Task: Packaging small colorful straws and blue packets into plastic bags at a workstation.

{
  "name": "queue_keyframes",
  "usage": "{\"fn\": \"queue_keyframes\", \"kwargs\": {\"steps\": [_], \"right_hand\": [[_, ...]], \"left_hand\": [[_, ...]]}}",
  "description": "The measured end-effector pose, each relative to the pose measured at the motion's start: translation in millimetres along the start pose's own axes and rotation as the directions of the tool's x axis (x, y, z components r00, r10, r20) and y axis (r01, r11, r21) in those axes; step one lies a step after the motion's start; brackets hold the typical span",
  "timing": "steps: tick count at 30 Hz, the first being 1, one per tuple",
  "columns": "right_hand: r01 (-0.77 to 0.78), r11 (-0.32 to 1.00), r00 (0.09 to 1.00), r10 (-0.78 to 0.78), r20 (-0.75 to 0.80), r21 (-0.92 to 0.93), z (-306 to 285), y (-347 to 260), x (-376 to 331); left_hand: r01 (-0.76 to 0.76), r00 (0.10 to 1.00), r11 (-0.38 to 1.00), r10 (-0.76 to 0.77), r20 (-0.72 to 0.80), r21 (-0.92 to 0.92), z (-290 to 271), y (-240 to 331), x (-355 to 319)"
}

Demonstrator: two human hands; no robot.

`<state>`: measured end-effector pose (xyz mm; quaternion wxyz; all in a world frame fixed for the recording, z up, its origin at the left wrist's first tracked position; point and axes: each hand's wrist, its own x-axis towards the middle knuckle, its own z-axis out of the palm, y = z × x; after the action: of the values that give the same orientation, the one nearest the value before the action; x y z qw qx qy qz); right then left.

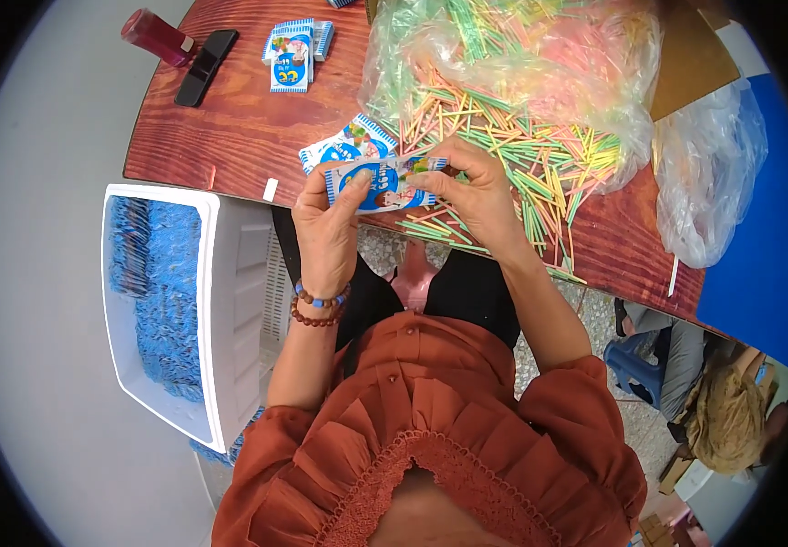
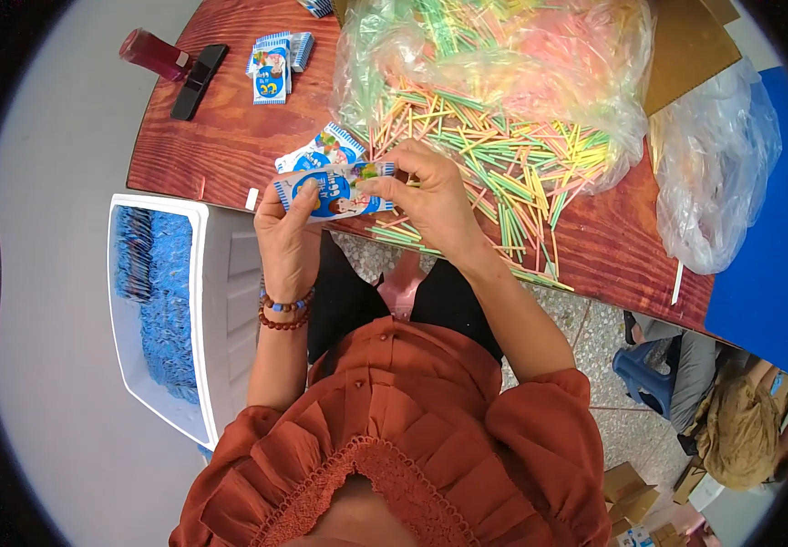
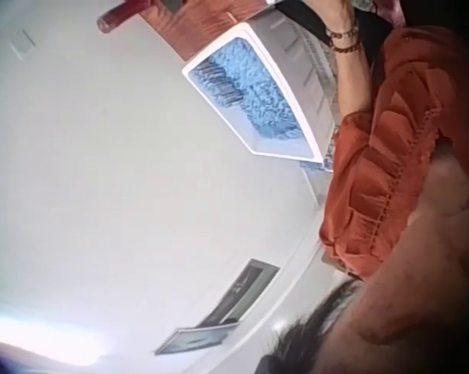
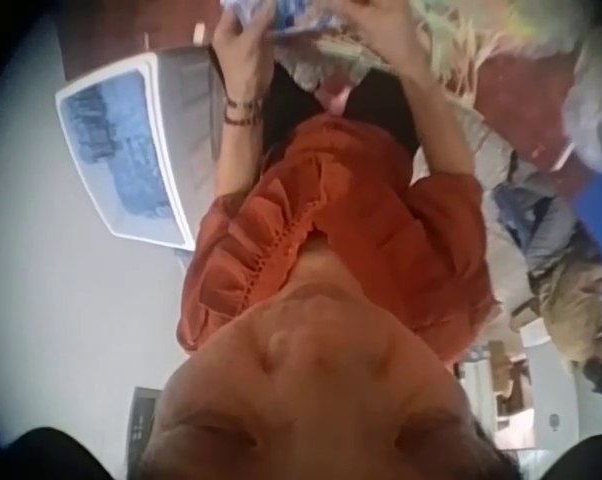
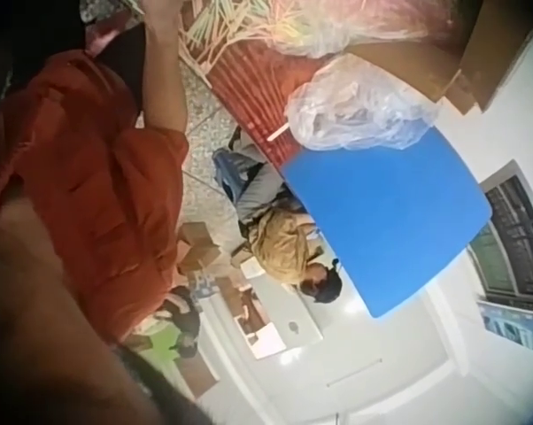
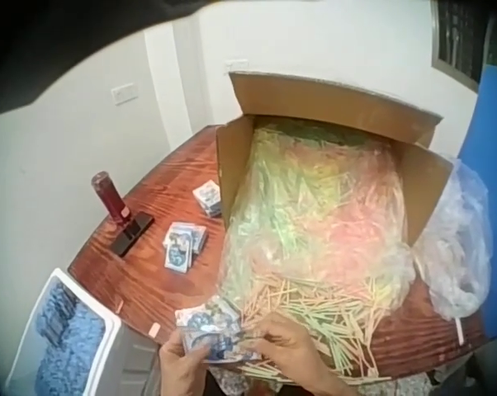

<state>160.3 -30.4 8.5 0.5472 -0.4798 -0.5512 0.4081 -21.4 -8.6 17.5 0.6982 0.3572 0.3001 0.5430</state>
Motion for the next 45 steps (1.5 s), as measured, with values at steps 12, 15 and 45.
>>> {"fn": "queue_keyframes", "kwargs": {"steps": [12,15,45], "right_hand": [[-0.130,0.975,0.992,0.126,0.031,0.181,-8.2,7.3,-19.2],[-0.013,0.974,0.998,0.026,-0.055,0.226,-12.1,-0.7,-20.8],[0.259,0.213,0.965,-0.004,0.264,-0.942,-109.3,20.8,9.5]], "left_hand": [[0.064,0.970,0.995,-0.080,-0.228,-0.075,6.0,-22.2,-11.6],[0.075,0.963,0.990,-0.103,-0.248,-0.121,5.1,-21.1,-10.4],[0.056,0.969,0.996,-0.071,-0.236,-0.069,-4.4,-30.3,-24.5]]}}
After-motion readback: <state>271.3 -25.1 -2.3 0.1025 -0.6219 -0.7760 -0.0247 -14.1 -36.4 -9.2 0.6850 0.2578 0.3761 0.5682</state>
